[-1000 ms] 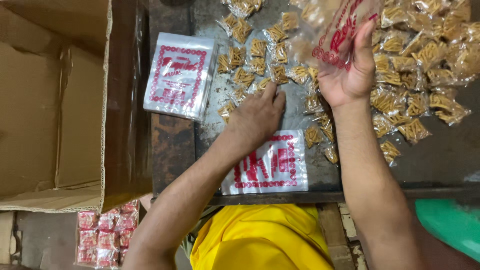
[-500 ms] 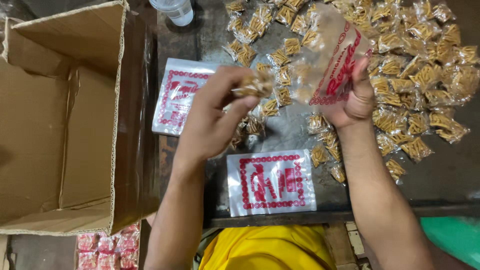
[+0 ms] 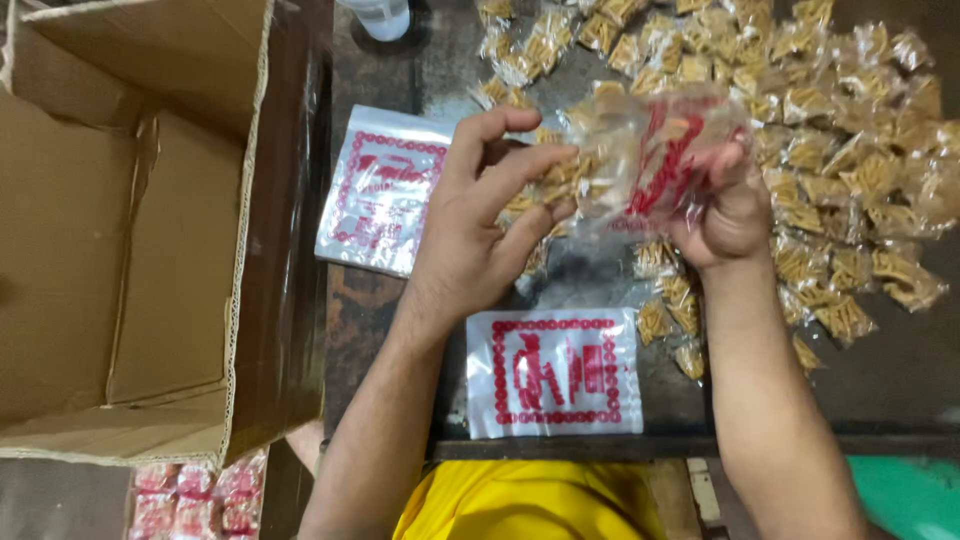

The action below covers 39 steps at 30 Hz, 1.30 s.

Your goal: The person sits on the floor and packs small, stick-like snacks into clear plastic bags with red branding. They pick up the snacks from a pile on a low table, place them into the bags, and then fold the tops of the bags to seal them.

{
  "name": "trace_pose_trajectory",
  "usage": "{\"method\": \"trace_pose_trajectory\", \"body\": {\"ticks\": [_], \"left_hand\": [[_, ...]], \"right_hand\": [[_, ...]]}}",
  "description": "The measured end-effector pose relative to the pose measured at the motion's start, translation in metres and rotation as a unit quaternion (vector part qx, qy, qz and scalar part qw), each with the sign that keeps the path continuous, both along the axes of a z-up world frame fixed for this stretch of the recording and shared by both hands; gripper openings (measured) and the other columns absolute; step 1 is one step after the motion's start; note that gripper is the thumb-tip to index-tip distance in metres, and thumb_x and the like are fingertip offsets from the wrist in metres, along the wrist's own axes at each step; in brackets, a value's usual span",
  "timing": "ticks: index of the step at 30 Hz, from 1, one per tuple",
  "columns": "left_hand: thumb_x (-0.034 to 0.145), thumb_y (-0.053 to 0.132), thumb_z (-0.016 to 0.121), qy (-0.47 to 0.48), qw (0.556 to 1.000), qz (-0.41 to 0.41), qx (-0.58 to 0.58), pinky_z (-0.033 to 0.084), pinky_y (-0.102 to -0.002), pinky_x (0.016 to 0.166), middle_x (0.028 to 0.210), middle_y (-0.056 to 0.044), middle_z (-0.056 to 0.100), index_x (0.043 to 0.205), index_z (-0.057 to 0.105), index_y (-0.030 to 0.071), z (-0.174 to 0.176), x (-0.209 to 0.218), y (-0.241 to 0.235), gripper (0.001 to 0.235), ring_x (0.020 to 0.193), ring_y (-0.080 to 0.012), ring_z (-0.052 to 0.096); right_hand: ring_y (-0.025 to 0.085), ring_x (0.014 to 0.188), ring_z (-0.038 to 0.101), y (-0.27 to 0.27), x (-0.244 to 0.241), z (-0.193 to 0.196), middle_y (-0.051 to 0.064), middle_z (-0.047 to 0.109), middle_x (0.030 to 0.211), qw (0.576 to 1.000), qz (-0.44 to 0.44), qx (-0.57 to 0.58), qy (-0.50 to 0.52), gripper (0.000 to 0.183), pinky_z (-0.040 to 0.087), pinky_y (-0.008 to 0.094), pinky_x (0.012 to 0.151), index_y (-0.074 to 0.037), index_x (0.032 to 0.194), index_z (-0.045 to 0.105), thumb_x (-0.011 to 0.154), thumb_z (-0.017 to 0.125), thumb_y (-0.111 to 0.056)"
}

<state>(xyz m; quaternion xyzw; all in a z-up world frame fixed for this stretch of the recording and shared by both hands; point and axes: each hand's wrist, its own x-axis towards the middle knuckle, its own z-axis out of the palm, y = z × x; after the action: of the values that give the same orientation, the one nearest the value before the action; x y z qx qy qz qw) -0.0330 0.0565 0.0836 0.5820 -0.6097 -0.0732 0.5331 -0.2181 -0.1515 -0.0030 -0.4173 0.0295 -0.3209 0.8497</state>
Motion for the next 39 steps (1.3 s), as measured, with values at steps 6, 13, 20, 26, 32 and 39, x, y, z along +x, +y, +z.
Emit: {"method": "trace_pose_trajectory", "body": {"ticks": [6,13,20,26,32,39], "left_hand": [[0.107,0.018,0.073,0.057,0.998,-0.001,-0.002,0.060,-0.041,0.118,0.145,-0.013,0.049,0.141,0.065,0.010,-0.002,0.001,0.000,0.035,0.142,-0.0280,0.054],[0.107,0.028,0.066,0.121,0.992,-0.024,0.038,0.071,-0.038,0.104,0.139,-0.011,0.055,0.135,0.066,0.015,-0.009,0.003,-0.004,0.031,0.129,-0.0250,0.061],[0.108,0.028,0.067,0.087,0.995,-0.039,0.006,0.052,-0.033,0.099,0.124,-0.008,0.071,0.137,0.065,0.009,0.002,0.002,0.002,0.034,0.114,-0.0218,0.066],[0.108,0.020,0.069,0.044,0.998,-0.045,0.000,0.052,-0.044,0.118,0.140,-0.012,0.057,0.139,0.065,0.009,-0.009,0.005,0.000,0.033,0.136,-0.0289,0.057],[0.104,0.008,0.074,-0.024,0.999,-0.010,0.024,0.054,-0.048,0.121,0.152,-0.019,0.041,0.138,0.067,0.010,-0.014,0.006,-0.003,0.035,0.139,-0.0335,0.051],[0.105,0.019,0.080,0.022,0.999,-0.019,0.026,0.048,-0.049,0.130,0.159,-0.014,0.038,0.137,0.071,0.017,-0.019,0.020,-0.001,0.033,0.147,-0.0321,0.049]], "right_hand": [[0.028,0.138,0.068,-0.015,-0.015,-0.009,0.011,0.072,0.141,0.999,0.010,0.039,0.001,0.058,0.052,0.049,0.128,-0.008,0.136,0.072,0.096,0.092,-0.044],[0.034,0.137,0.065,-0.006,-0.006,0.021,0.015,0.072,0.140,0.993,0.096,0.064,-0.026,0.077,0.051,0.056,0.125,-0.001,0.147,0.068,0.093,0.100,-0.045],[0.035,0.136,0.064,-0.005,0.001,0.024,0.016,0.070,0.141,0.992,0.104,0.053,0.039,0.089,0.050,0.057,0.122,0.000,0.150,0.062,0.087,0.098,-0.051],[0.033,0.134,0.067,-0.009,-0.008,0.002,0.015,0.071,0.139,0.996,0.062,0.043,0.055,0.085,0.053,0.052,0.119,-0.001,0.147,0.061,0.088,0.094,-0.053],[0.027,0.120,0.073,-0.006,-0.004,0.011,0.007,0.075,0.123,0.997,0.034,-0.019,0.062,0.043,0.061,0.049,0.110,-0.014,0.115,0.076,0.095,0.091,-0.048],[0.029,0.117,0.075,-0.005,-0.007,-0.026,0.012,0.077,0.122,0.993,0.027,-0.057,0.105,0.036,0.065,0.046,0.102,-0.013,0.112,0.077,0.093,0.088,-0.042]]}}
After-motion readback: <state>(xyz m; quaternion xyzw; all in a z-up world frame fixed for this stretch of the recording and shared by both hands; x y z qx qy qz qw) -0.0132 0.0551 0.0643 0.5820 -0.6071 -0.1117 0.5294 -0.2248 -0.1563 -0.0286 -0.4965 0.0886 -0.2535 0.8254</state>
